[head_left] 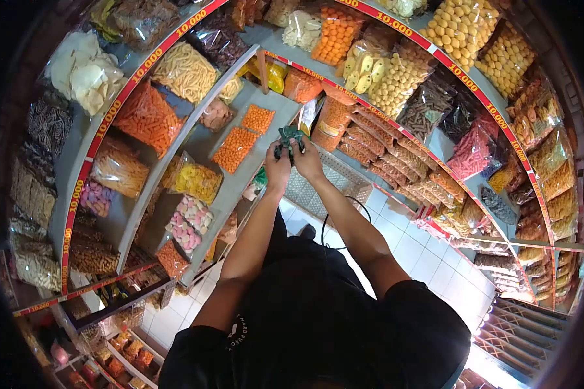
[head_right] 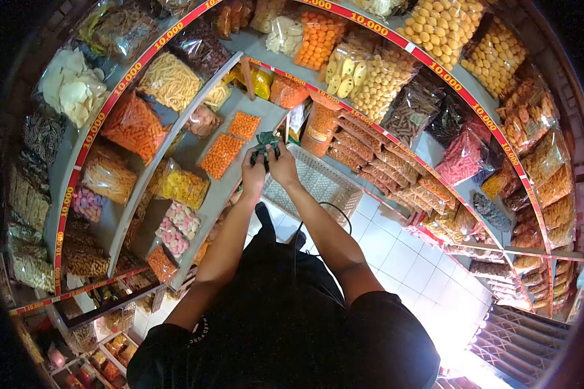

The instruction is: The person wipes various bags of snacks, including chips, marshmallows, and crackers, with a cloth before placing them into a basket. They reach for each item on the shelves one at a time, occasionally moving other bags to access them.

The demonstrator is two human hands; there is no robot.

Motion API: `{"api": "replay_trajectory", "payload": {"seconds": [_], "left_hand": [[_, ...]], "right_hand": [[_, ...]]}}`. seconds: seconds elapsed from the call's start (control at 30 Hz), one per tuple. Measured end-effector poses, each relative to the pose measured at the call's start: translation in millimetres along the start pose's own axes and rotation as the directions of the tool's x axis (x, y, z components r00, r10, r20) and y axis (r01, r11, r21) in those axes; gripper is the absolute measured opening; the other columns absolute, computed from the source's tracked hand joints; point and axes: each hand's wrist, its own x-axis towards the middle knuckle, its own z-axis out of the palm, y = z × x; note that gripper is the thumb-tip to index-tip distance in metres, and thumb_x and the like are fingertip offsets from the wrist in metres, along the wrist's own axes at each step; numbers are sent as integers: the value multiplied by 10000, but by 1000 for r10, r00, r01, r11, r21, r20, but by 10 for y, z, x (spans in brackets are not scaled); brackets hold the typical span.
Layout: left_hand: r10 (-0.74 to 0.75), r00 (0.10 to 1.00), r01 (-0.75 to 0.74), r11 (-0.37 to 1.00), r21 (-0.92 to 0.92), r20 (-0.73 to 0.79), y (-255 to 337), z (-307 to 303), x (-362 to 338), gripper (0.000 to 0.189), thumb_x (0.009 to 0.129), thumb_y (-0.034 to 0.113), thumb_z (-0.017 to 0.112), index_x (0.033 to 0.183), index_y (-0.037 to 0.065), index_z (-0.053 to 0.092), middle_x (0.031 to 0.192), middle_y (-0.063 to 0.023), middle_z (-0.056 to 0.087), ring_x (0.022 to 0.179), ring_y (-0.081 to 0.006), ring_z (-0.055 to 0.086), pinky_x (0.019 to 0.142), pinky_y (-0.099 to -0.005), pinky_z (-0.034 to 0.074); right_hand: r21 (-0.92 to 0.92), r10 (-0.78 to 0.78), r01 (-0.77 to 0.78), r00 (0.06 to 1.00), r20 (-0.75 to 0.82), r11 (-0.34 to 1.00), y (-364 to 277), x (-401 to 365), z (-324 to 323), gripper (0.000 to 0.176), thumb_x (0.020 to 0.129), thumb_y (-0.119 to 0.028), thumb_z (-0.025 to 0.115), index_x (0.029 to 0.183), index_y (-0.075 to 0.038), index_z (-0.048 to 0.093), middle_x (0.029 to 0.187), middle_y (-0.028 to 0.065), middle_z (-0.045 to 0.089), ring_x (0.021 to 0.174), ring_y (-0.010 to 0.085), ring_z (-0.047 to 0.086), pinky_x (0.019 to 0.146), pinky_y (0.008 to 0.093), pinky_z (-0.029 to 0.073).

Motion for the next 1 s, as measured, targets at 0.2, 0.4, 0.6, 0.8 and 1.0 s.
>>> {"api": "replay_trajectory", "payload": {"seconds": [0.2,0.4,0.6,0.8,1.0], "left_hand": [[-327,926,376,824,-424,187,-271,-292,88,333,1000,297,564,1241,67,582,1151,-59,638,1044,-179,613,900,-322,494],[-404,898,441,833,-333,176,-602,-747,241,294,1010,351,558,1178,114,603,1058,-34,667,936,-158,653,724,-333,539],[-486,874,475,852,-220,3,-968,-961,575,301,965,285,642,1194,98,582,987,-48,673,860,-164,655,729,-342,537],[104,984,41,650,759,-143,-1942,-1473,1276,597,752,349,805,1224,80,557,1032,-182,702,968,-377,685,869,-495,540],[-193,980,66,131,989,-40,-1693,-1654,1503,736,809,587,641,1373,128,532,1305,-236,572,1223,-479,524,1018,-622,410]], "right_hand": [[-225,-176,219,965,195,950,439,-137,328,383,908,-214,642,1242,-29,603,1267,292,565,1111,457,591,923,442,497],[-380,69,202,805,590,903,385,-116,459,704,910,-437,612,1497,-88,441,1588,269,274,1468,392,297,1197,385,292],[-423,242,81,715,655,903,13,54,286,612,990,-474,525,1440,-60,497,1475,253,467,1376,380,446,1149,403,359],[-384,286,-54,764,579,922,413,24,181,705,972,-591,492,1412,-41,517,1368,268,564,1290,394,534,1094,407,411],[-309,316,-187,837,446,932,568,-146,68,715,969,-601,473,1379,-19,542,1338,251,593,1258,396,557,1081,428,420]]}}
